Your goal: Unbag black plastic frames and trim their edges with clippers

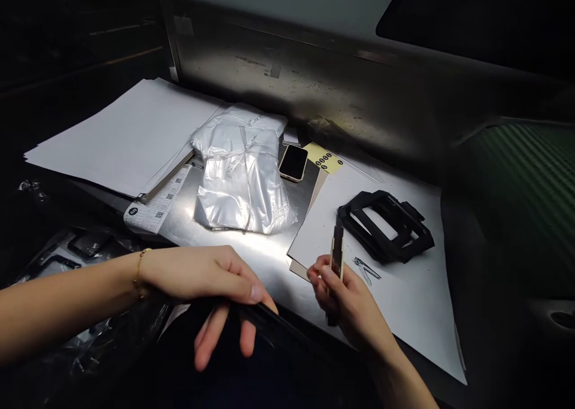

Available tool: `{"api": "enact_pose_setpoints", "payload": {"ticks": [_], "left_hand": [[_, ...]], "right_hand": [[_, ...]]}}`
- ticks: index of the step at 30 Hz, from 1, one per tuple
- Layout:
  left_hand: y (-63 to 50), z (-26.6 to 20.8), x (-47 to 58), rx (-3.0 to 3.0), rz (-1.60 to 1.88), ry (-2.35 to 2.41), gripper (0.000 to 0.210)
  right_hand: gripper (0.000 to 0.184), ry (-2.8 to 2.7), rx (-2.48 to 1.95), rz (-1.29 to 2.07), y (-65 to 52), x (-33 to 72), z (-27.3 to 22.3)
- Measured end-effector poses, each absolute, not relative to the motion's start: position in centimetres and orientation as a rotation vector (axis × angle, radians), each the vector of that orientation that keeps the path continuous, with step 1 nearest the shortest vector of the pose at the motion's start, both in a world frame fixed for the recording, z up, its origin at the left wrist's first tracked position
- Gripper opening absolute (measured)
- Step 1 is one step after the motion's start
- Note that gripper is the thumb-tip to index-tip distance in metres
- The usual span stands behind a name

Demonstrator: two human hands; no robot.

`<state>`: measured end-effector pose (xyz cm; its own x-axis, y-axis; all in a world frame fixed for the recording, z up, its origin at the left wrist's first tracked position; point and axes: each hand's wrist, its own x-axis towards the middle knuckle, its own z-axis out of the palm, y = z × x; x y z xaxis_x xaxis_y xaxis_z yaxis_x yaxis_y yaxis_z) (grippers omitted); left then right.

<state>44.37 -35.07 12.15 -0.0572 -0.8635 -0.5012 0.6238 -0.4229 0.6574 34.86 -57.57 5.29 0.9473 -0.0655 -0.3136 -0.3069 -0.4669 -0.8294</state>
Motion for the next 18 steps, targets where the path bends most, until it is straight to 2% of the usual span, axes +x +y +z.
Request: {"api": "enact_pose_setpoints", "payload": {"ticks": [2, 5, 7, 10, 12, 15, 18], "left_hand": [[-35.6, 11.0, 44.4, 1.077, -1.72, -0.262, 0.031], [-35.9, 9.9, 44.2, 1.121, -1.656, -0.164, 0.027], [-35.5, 9.6, 44.0, 1.144, -1.598, -0.131, 0.029], [-34.4, 9.6, 43.3, 1.244, -1.507, -0.14, 0.026], [-33.8, 9.8, 42.7, 1.343, -1.458, -0.17, 0.022], [-33.2, 10.0, 42.0, 1.364, -1.506, -0.172, 0.022], [-33.2, 10.0, 41.8, 1.256, -1.628, -0.099, 0.023]], "right_hand": [[0.047, 0.12, -1.903, 0.435, -55.3, 34.1, 8.1], [0.027, 0.133, -1.905, 0.546, -53.3, 33.4, 10.3], [0.019, 0.241, -1.94, 0.534, -52.9, 33.3, 10.3], [0.021, 0.367, -1.92, 0.459, -53.0, 33.2, 9.5], [0.015, 0.401, -1.958, 0.433, -53.0, 33.1, 9.1], [0.006, 0.328, -1.977, 0.491, -52.9, 32.4, 9.0], [0.014, 0.219, -1.993, 0.536, -53.4, 31.6, 9.1]]}}
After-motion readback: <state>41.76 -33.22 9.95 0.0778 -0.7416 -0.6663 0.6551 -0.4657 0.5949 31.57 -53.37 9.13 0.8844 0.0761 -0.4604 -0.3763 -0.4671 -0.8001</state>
